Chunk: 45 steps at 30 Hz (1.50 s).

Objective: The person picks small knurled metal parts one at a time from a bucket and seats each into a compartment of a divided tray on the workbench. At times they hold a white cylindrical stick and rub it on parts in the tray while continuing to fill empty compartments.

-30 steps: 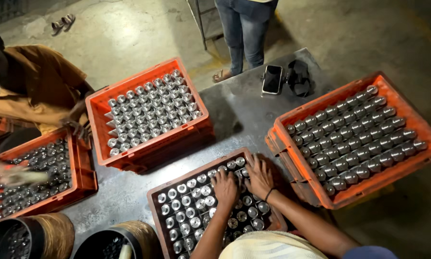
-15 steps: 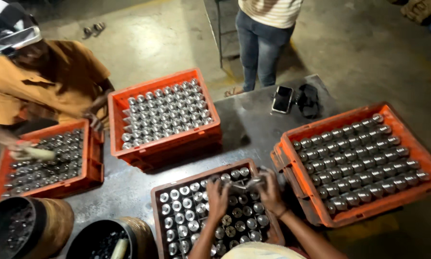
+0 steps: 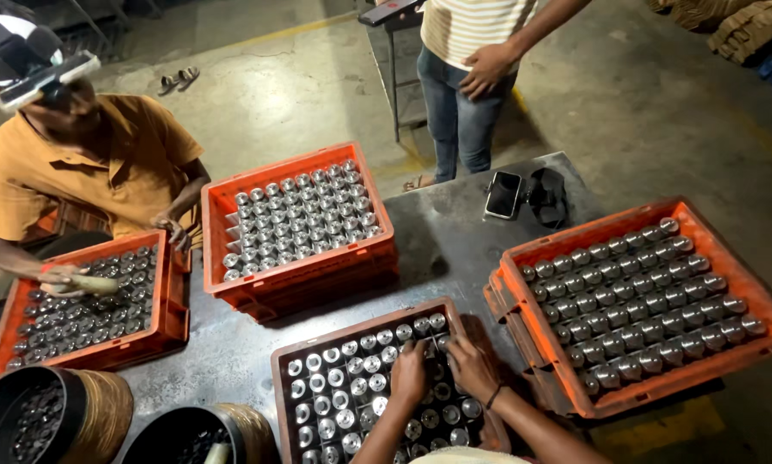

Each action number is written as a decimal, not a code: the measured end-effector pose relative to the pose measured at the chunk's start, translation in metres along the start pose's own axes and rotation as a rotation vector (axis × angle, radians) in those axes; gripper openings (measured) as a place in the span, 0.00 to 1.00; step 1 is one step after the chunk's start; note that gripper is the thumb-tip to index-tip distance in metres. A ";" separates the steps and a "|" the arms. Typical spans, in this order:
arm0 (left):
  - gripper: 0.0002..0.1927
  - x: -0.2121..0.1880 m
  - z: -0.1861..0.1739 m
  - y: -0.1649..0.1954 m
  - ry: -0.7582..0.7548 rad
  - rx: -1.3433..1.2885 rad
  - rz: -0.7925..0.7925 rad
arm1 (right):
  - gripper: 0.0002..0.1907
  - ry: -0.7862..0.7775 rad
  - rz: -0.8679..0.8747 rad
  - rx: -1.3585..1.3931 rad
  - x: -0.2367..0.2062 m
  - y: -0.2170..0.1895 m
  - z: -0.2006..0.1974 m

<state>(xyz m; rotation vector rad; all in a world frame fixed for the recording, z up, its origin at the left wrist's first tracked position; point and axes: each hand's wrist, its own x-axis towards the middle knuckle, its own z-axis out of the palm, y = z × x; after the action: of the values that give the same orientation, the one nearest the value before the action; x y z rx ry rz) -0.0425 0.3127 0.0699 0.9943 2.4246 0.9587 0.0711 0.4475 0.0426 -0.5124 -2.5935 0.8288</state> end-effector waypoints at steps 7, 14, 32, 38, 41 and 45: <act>0.17 -0.011 0.001 0.003 -0.064 0.293 -0.009 | 0.27 -0.247 0.146 -0.353 -0.006 -0.006 -0.007; 0.26 -0.016 0.017 0.009 -0.087 0.430 0.002 | 0.39 -0.237 0.179 -0.440 -0.012 -0.005 -0.006; 0.20 -0.032 -0.007 0.001 -0.074 0.270 0.118 | 0.23 -0.220 0.086 -0.221 -0.012 -0.026 -0.027; 0.19 -0.045 -0.022 -0.014 0.035 -0.366 -0.061 | 0.29 0.037 0.031 0.246 -0.020 -0.018 -0.037; 0.26 -0.044 -0.011 -0.016 0.011 -0.461 -0.186 | 0.34 -0.004 0.415 0.844 -0.014 -0.020 -0.041; 0.45 -0.044 -0.002 -0.004 -0.115 -0.221 -0.261 | 0.40 -0.462 0.639 0.724 -0.009 -0.036 -0.046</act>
<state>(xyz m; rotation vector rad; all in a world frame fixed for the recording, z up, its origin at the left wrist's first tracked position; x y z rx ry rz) -0.0153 0.2782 0.0710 0.6213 2.2262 1.0180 0.0913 0.4373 0.0971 -1.0136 -2.2222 2.1931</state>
